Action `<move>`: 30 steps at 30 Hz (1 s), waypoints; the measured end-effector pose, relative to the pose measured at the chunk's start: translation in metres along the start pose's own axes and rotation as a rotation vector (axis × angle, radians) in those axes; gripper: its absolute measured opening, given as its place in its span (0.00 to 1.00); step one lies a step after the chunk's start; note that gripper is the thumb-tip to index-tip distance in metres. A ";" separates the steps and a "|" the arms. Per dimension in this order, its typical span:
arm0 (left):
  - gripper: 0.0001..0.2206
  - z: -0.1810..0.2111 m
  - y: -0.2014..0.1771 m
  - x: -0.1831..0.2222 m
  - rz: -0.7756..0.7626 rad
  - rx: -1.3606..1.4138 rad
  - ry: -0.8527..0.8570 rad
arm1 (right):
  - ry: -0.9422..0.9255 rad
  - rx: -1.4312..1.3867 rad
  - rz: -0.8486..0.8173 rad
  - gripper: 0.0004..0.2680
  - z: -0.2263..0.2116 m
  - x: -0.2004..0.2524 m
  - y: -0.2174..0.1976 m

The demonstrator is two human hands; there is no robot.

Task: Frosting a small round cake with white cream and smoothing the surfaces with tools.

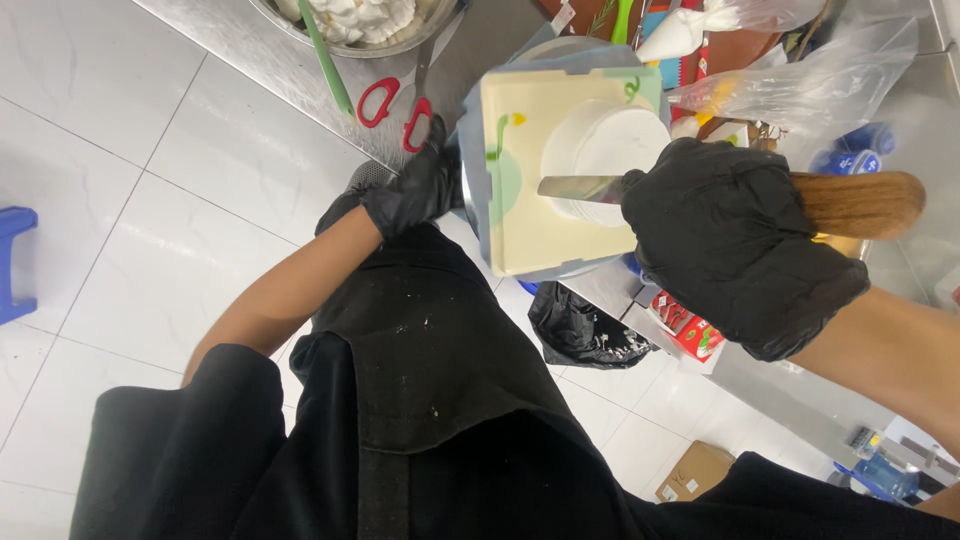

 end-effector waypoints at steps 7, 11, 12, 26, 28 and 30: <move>0.41 0.033 0.048 0.027 -0.856 0.423 -0.091 | 0.012 -0.020 -0.007 0.09 0.020 0.003 -0.007; 0.32 -0.036 -0.038 -0.018 -0.187 0.392 -0.003 | 0.013 -0.023 -0.001 0.10 0.064 0.001 -0.003; 0.30 -0.056 -0.075 -0.043 -0.203 0.573 -0.100 | 0.012 -0.024 0.001 0.10 0.084 -0.020 -0.020; 0.43 0.006 0.019 0.023 -0.239 -0.233 -0.063 | -0.011 -0.039 0.016 0.10 0.081 -0.047 -0.083; 0.44 0.025 0.042 0.034 -0.273 -0.226 -0.046 | -0.015 -0.045 0.012 0.10 0.081 -0.050 -0.086; 0.45 0.059 0.057 0.034 -0.101 -0.142 0.093 | -0.016 -0.044 0.019 0.10 0.090 -0.060 -0.094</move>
Point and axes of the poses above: each hand's wrist, its own x-axis away from the middle knuckle, its own y-axis out of the palm, z = x × y, the point moved 7 cm from there along -x, towards the middle knuckle, and after that the axes turned 8 degrees about y, right-handed, at the moved point
